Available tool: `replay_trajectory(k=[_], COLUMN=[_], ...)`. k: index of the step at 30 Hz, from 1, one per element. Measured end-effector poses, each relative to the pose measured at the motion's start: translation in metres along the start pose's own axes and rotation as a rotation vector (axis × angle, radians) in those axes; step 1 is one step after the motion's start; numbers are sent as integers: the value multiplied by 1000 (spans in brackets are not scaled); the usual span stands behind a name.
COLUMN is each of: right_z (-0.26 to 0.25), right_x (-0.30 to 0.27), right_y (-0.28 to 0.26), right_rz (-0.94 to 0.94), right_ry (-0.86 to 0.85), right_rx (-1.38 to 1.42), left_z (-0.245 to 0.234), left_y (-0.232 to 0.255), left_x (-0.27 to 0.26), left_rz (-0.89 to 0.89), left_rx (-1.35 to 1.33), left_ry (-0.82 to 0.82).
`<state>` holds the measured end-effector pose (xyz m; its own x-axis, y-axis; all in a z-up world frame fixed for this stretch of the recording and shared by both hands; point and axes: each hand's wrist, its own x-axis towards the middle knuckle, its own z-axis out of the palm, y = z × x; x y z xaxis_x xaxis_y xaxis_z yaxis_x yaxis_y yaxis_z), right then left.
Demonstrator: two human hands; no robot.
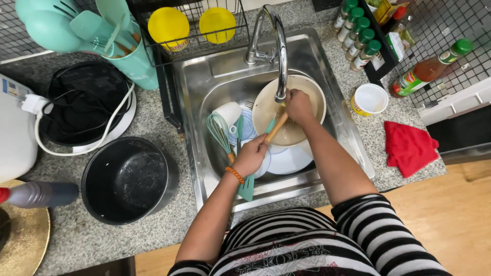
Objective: The person is washing various kitchen utensils and a small pan in a sink using a sponge.
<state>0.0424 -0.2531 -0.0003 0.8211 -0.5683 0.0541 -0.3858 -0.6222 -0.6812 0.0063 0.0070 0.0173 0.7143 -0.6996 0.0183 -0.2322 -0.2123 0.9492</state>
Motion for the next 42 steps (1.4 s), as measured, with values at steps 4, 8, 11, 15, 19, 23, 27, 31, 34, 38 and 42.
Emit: replay_trajectory(k=[4,8,11,15,19,23,27,31,34,38,42], right_z=[13,22,-7,-55,-77,-93,-110,-122,-124,-137,-145], right_x=[13,18,-1,-42,-68,-76,-94,-102,-97,-110,-104], right_y=[25,65,57,44,43,55,52,62,83,74,83], right_rz=[56,680,701,404,333,205,142,159,-44,-113,-132], right_ry=[-7,-138,-100,-9,-91,75,273,351,518,668,611], right_rx=[-7,957,1203,1085,1168,1243,956,837,597,178,166], left_z=[-11,-28,-31,-14,-1,9,28,58,76,98,117], left_y=[29,74,82,50,54,70,84,83,87,93,97], left_x=[-4,-12,-15,-10,-8,-7,-4,3,11,15,27], left_rz=[-26,-153,-187,-70,94,187,232,259,246,168,119], left_rx=[143,462,587,633,636,675,688,689,690,650,607], left_ry=[-37,-128,-127,-63,9,100,147,167,164,152,164])
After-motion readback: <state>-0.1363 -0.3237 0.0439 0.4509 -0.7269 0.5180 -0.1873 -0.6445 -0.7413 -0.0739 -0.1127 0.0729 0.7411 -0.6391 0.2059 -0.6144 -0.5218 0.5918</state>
